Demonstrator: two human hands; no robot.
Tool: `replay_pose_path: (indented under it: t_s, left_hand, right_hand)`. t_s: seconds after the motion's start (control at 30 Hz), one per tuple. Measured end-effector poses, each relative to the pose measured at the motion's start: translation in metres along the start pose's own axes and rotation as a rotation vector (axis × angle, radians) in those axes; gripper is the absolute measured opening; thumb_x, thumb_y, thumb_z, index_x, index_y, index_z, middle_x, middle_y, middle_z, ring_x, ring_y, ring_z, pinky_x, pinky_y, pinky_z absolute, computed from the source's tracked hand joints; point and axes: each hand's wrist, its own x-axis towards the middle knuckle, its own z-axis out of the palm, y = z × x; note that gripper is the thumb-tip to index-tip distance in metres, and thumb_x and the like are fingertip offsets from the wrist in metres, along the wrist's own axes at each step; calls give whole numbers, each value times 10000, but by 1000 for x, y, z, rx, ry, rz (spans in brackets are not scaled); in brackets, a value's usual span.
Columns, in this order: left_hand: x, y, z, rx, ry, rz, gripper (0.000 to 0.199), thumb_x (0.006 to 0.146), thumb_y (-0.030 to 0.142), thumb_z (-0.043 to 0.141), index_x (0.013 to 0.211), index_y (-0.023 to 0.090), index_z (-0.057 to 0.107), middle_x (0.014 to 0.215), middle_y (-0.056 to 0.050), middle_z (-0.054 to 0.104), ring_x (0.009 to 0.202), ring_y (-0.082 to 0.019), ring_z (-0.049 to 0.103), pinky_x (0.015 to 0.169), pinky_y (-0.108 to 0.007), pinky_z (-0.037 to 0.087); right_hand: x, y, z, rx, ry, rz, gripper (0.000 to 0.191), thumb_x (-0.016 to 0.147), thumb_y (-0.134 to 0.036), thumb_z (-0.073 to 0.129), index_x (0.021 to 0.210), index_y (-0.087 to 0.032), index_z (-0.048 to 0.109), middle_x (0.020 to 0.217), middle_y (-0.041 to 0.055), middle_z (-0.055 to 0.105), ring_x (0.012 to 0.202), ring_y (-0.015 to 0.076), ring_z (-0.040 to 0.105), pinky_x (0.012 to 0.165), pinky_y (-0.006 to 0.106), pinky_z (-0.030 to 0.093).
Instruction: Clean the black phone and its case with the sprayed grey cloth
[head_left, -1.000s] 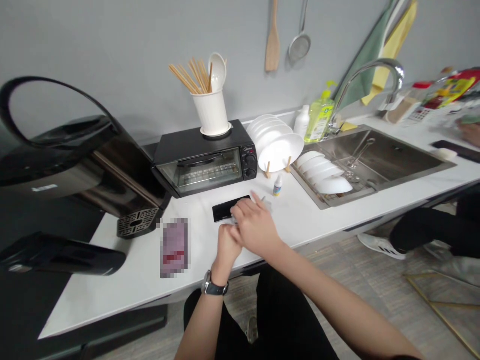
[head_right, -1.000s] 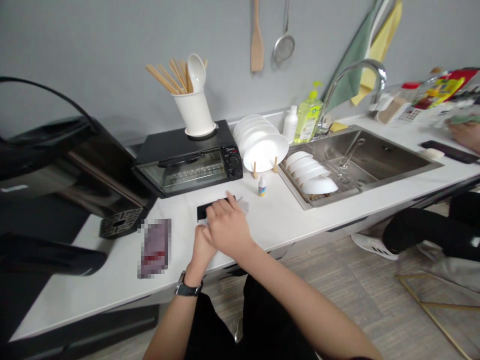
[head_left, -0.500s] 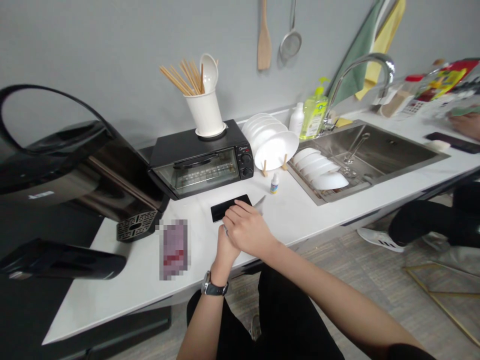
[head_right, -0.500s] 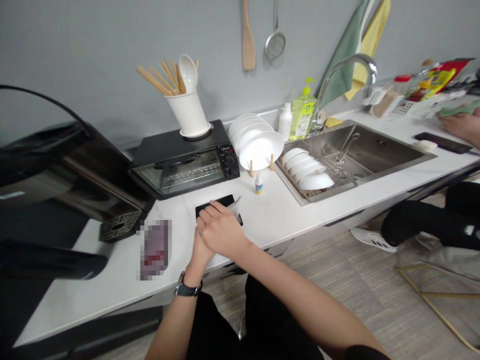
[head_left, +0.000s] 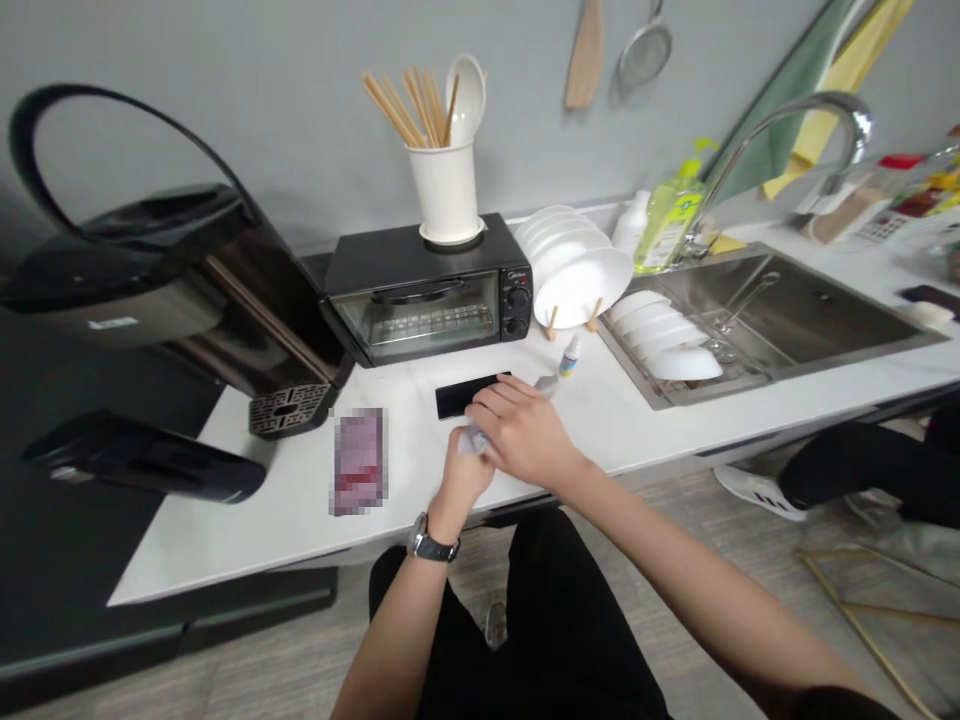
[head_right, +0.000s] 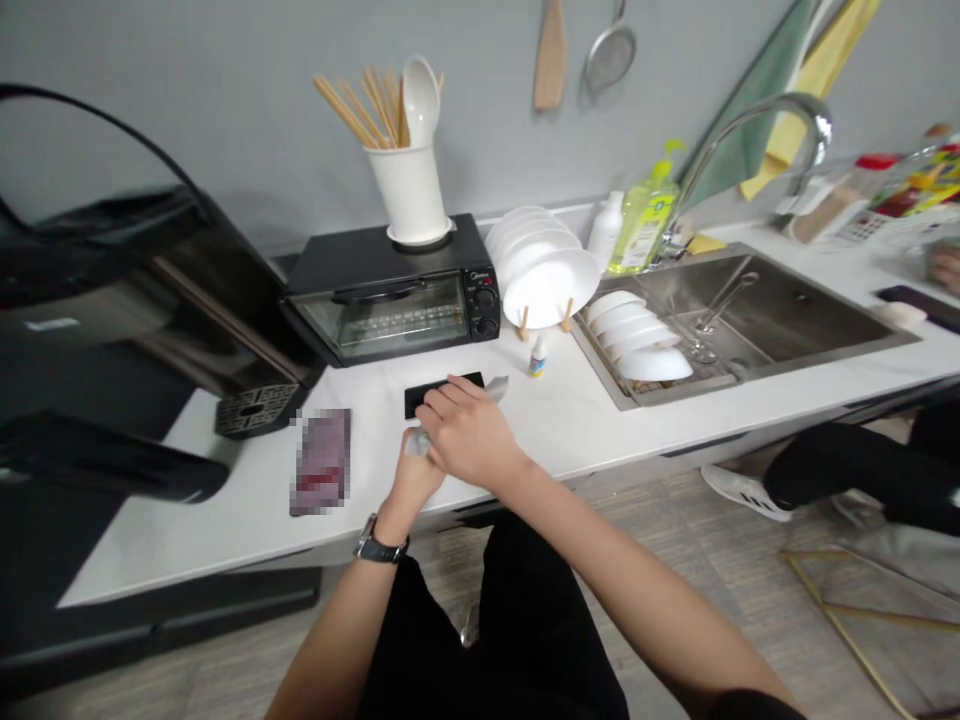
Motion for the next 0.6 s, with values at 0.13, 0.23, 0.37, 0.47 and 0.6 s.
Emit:
replay_pose_path:
  t_s: [0.13, 0.23, 0.37, 0.47, 0.6]
  left_hand:
    - [2, -2, -8, 33, -46, 3, 300, 871, 114, 544, 584, 206, 541, 535, -4, 583, 505, -157, 559, 525, -261, 372]
    - [4, -7, -7, 91, -57, 18, 298, 815, 96, 565, 548, 216, 512, 524, -22, 568, 524, -182, 576, 550, -284, 373]
    - [3, -10, -10, 152, -45, 59, 264, 740, 62, 546, 547, 231, 485, 517, -45, 552, 517, -209, 561, 531, -309, 327]
    - [-2, -5, -14, 144, -61, 60, 236, 767, 91, 524, 567, 217, 516, 542, -43, 592, 535, -196, 583, 537, -291, 337]
    - [-3, -3, -8, 135, -47, -21, 286, 870, 180, 522, 586, 202, 558, 533, -19, 589, 517, -161, 554, 557, -270, 357]
  right_hand:
    - [-8, 11, -8, 48, 39, 417, 419, 893, -494, 708, 1115, -138, 693, 987, 106, 734, 900, 279, 654, 822, 398, 508]
    - [-4, -2, -3, -21, 91, 347, 310, 952, -438, 656, 1010, -137, 699, 963, 114, 717, 975, 290, 631, 1008, 445, 477]
    - [8, -12, 3, -61, 35, -73, 245, 1028, -177, 496, 898, -173, 704, 912, 63, 710, 934, 221, 620, 1169, 381, 369]
    - [0, -1, -7, 7, -17, 51, 220, 995, -365, 607, 1005, -164, 695, 961, 70, 729, 908, 239, 646, 950, 382, 488]
    - [-8, 6, -13, -13, -22, 457, 410, 937, -531, 653, 1042, -135, 681, 968, 115, 725, 880, 280, 659, 781, 391, 489]
